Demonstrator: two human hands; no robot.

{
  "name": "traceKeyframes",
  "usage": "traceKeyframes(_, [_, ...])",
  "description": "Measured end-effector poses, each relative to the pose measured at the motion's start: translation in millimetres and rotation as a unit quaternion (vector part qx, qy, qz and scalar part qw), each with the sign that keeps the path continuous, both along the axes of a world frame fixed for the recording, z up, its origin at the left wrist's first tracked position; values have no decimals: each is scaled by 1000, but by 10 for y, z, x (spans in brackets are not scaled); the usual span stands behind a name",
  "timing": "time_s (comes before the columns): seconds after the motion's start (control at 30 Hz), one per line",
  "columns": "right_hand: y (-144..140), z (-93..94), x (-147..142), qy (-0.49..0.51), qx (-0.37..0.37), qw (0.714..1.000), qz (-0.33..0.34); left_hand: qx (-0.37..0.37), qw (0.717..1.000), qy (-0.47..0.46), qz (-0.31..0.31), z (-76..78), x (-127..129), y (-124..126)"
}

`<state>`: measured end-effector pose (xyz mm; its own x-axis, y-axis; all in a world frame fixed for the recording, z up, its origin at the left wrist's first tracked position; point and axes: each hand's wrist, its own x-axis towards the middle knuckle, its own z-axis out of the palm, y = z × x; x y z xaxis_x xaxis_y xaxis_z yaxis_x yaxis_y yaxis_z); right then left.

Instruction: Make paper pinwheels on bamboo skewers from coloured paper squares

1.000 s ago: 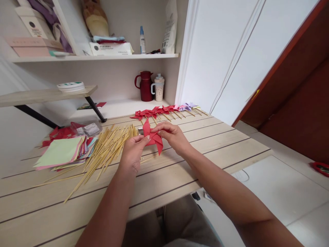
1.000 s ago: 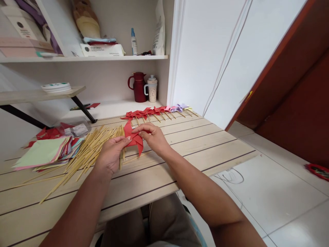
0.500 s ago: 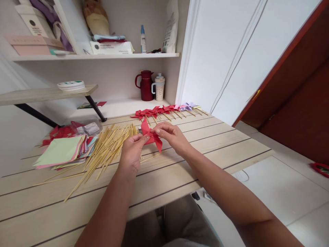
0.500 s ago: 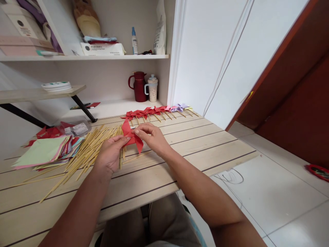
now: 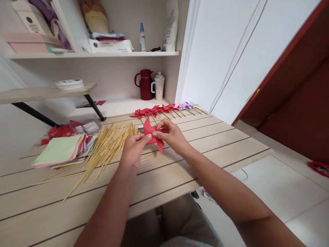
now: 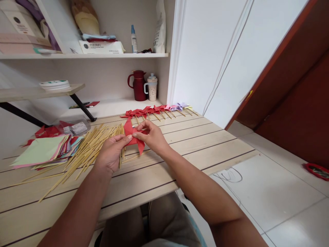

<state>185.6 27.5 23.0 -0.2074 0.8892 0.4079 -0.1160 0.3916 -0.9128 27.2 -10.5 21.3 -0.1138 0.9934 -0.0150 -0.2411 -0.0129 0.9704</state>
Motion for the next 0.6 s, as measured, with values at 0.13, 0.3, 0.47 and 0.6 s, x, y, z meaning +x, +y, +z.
traceKeyframes(0.13, [14,-6,1,14,-15,1000,18,0,1000,2,-4,-5,-6,-3])
traceKeyframes(0.3, [-3,14,7,13,-21,1000,18,-1,1000,5,-1,-9,-5,-9])
traceKeyframes(0.47, [-16,38,7,3,-14,1000,7,0,1000,6,6,-3,1,-15])
traceKeyframes(0.6, [-8,32,7,0,-6,1000,4,8,1000,16,3,2,6,-15])
